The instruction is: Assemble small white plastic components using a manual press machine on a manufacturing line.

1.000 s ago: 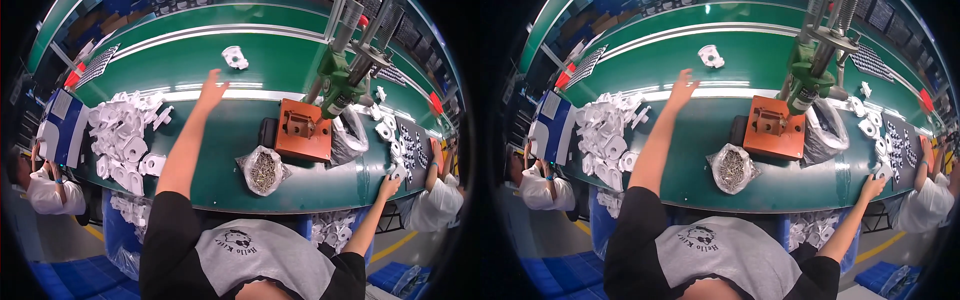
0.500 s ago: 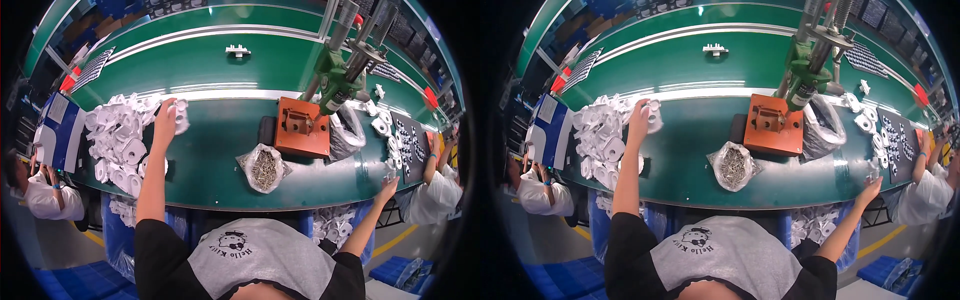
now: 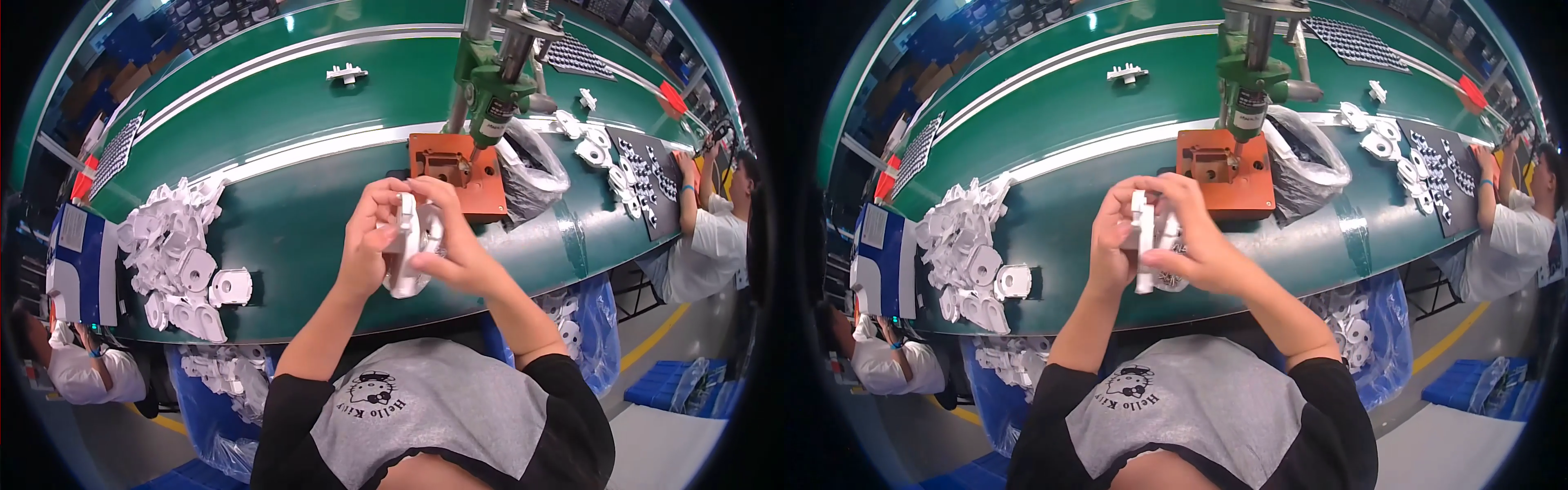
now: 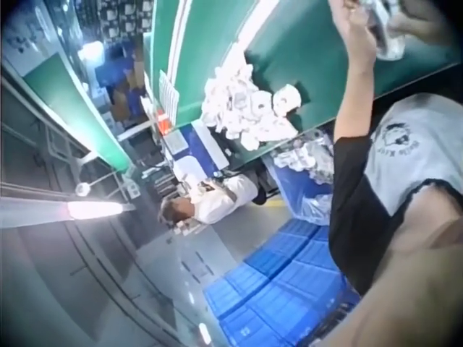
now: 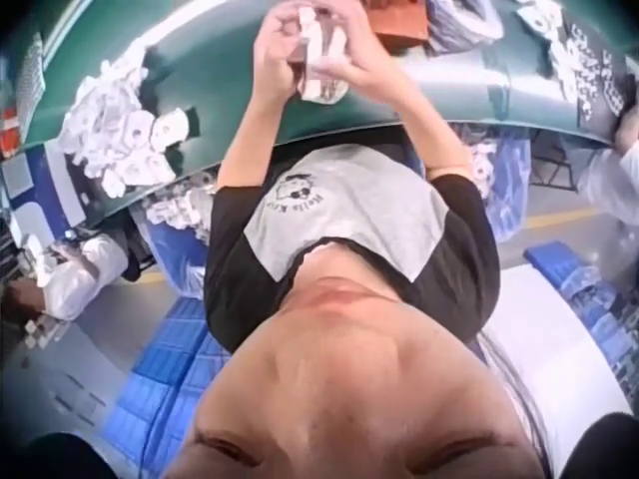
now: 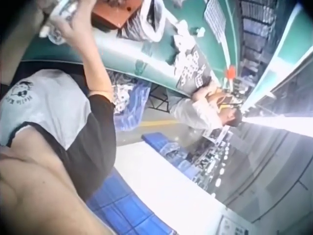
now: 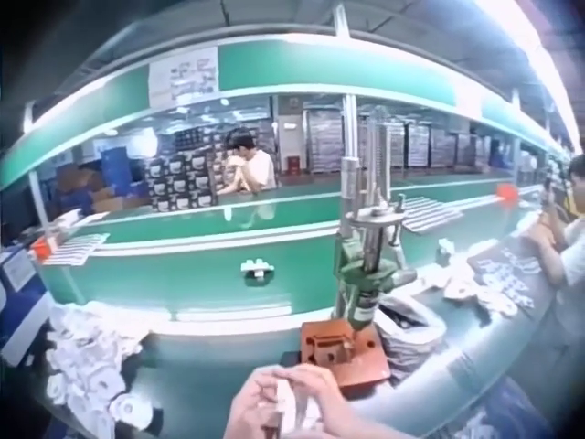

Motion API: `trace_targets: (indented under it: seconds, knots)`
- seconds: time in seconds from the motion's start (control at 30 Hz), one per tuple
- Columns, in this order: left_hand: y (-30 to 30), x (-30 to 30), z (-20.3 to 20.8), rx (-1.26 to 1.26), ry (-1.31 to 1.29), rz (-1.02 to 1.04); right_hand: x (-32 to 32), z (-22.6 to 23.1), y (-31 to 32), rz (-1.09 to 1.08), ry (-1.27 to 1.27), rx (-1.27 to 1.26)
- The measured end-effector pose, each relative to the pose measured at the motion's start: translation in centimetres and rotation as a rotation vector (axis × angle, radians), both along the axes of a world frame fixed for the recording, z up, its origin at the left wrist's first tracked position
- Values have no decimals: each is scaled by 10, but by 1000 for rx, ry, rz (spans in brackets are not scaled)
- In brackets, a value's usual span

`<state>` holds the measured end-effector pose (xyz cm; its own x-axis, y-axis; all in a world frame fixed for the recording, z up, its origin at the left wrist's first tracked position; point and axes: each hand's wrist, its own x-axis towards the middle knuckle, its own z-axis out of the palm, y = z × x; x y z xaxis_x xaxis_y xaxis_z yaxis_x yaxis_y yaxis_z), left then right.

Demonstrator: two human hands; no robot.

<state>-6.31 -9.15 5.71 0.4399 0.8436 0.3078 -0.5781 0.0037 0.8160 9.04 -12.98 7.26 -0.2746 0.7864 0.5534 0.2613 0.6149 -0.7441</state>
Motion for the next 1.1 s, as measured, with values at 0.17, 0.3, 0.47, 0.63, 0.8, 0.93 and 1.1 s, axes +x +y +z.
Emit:
trace_targets:
  seconds: [0.17,0.3,0.47,0.63,0.8,0.93,1.1]
  knots:
    - [5,1,-5,435,278,364,-19,-4,-12,167,340,-364]
    - [6,1,-11,497,322,363,-8,-5,-9,230,425,-507]
    - [4,2,-19,536,399,369,-2,-5,-6,177,402,-528]
    - [-4,13,-18,470,414,403,-11,-8,-5,115,439,-539]
    - [-8,10,-31,376,452,473,0,-22,1,-142,208,-323]
    - [-18,21,-3,470,742,381,14,-25,10,-212,457,-288]
    - [4,37,-15,591,820,418,35,-33,15,-177,406,-180]
